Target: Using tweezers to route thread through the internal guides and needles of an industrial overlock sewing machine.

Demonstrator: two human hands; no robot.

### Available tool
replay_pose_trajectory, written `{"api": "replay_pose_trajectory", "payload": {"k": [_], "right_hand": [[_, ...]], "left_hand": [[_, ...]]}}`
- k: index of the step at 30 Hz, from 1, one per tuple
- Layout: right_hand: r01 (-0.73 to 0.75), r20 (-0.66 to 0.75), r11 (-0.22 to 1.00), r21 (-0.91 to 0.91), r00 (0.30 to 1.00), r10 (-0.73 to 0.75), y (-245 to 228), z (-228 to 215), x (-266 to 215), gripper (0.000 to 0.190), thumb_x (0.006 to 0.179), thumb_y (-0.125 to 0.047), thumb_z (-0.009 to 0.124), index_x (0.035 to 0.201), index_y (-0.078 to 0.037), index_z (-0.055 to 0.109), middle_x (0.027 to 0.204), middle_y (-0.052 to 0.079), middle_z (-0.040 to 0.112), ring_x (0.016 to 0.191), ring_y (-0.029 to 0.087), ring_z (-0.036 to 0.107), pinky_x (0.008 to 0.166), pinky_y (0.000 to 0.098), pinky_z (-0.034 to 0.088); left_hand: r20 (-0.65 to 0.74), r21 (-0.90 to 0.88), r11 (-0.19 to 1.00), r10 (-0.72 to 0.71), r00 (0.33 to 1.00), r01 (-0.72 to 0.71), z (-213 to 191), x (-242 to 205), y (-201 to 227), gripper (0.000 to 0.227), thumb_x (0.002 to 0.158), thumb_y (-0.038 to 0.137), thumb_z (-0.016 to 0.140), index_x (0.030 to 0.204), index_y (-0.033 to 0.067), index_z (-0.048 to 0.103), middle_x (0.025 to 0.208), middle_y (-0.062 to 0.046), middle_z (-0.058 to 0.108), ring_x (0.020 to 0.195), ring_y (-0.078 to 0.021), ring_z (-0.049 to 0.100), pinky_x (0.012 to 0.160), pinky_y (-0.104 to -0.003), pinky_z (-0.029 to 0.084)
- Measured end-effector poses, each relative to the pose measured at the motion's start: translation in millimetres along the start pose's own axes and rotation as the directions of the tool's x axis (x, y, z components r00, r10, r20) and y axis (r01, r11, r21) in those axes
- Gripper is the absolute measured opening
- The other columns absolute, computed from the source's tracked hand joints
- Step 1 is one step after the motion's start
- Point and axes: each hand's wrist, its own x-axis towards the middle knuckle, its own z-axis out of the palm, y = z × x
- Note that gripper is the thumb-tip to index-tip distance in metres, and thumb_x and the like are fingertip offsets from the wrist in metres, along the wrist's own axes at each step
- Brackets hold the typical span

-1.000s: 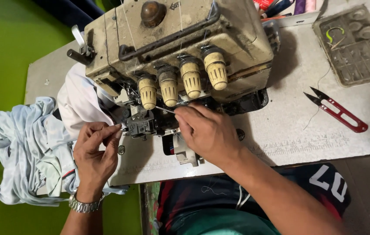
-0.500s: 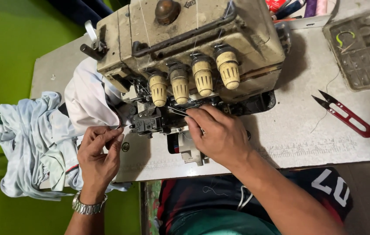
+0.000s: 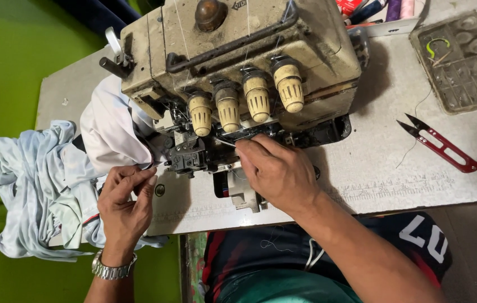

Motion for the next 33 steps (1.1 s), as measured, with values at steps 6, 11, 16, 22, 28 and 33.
{"api": "replay_pose_trajectory", "payload": {"k": [6,11,16,22,28,33], "right_hand": [[-0.007,0.015,1.0,0.018,1.0,0.007,-1.7,-1.4,1.4,0.011,0.094,-0.012,0.065,0.099,-0.018,0.074,0.076,0.001,0.066,0.068,0.024,0.071,0.055,0.0335,0.058],[-0.009,0.0,0.999,0.033,1.0,0.009,-3.2,0.3,2.3,0.01,0.094,-0.011,0.066,0.097,-0.016,0.074,0.075,0.003,0.066,0.068,0.025,0.071,0.054,0.0336,0.058],[0.0,-0.03,1.0,0.019,1.0,0.001,0.1,5.9,-1.9,0.008,0.094,-0.014,0.067,0.097,-0.016,0.074,0.076,0.002,0.067,0.069,0.023,0.071,0.056,0.0322,0.059],[0.023,0.063,0.999,0.032,0.998,-0.025,-3.5,-5.5,0.7,0.018,0.094,-0.008,0.073,0.109,0.001,0.074,0.096,0.01,0.074,0.075,0.02,0.071,0.061,0.0292,0.063],[0.041,0.076,0.999,0.015,0.996,-0.042,-3.6,-1.8,2.8,0.019,0.093,-0.007,0.076,0.11,0.002,0.074,0.096,0.013,0.073,0.067,0.021,0.071,0.052,0.0282,0.062],[0.056,0.085,0.998,0.003,0.995,-0.056,-4.2,3.4,2.3,0.016,0.095,-0.007,0.076,0.109,0.0,0.072,0.093,0.011,0.071,0.06,0.019,0.069,0.048,0.028,0.062]], "left_hand": [[0.001,0.001,1.0,-0.015,1.0,0.015,-1.8,-0.5,-0.1,0.012,0.093,-0.002,0.075,0.102,0.0045,0.08,0.084,-0.012,0.059,0.061,-0.0169,0.055,0.062,-0.031,0.048],[0.003,-0.005,1.0,-0.011,1.0,0.011,-0.4,-4.0,-7.8,0.013,0.092,-0.002,0.075,0.102,0.0053,0.08,0.083,-0.012,0.059,0.061,-0.0169,0.054,0.061,-0.031,0.047],[0.009,0.011,1.0,-0.001,1.0,0.001,-0.6,-6.9,-12.6,0.013,0.091,-0.002,0.076,0.101,0.0053,0.08,0.081,-0.013,0.059,0.06,-0.0191,0.055,0.06,-0.032,0.047],[0.123,0.116,0.987,-0.123,0.985,0.109,-7.3,-12.1,-7.9,0.012,0.095,0.009,0.072,0.106,0.0054,0.074,0.097,-0.006,0.063,0.09,-0.0178,0.059,0.075,-0.028,0.054],[0.126,0.137,0.982,-0.145,0.981,0.127,-4.5,-17.2,-11.2,0.012,0.095,0.012,0.071,0.106,0.0075,0.074,0.098,-0.005,0.062,0.09,-0.0159,0.058,0.074,-0.027,0.054],[0.108,0.149,0.983,-0.128,0.986,0.111,-3.6,-15.6,-7.5,0.011,0.096,0.013,0.072,0.106,0.0082,0.075,0.098,-0.005,0.063,0.089,-0.0164,0.059,0.074,-0.028,0.053]]}}
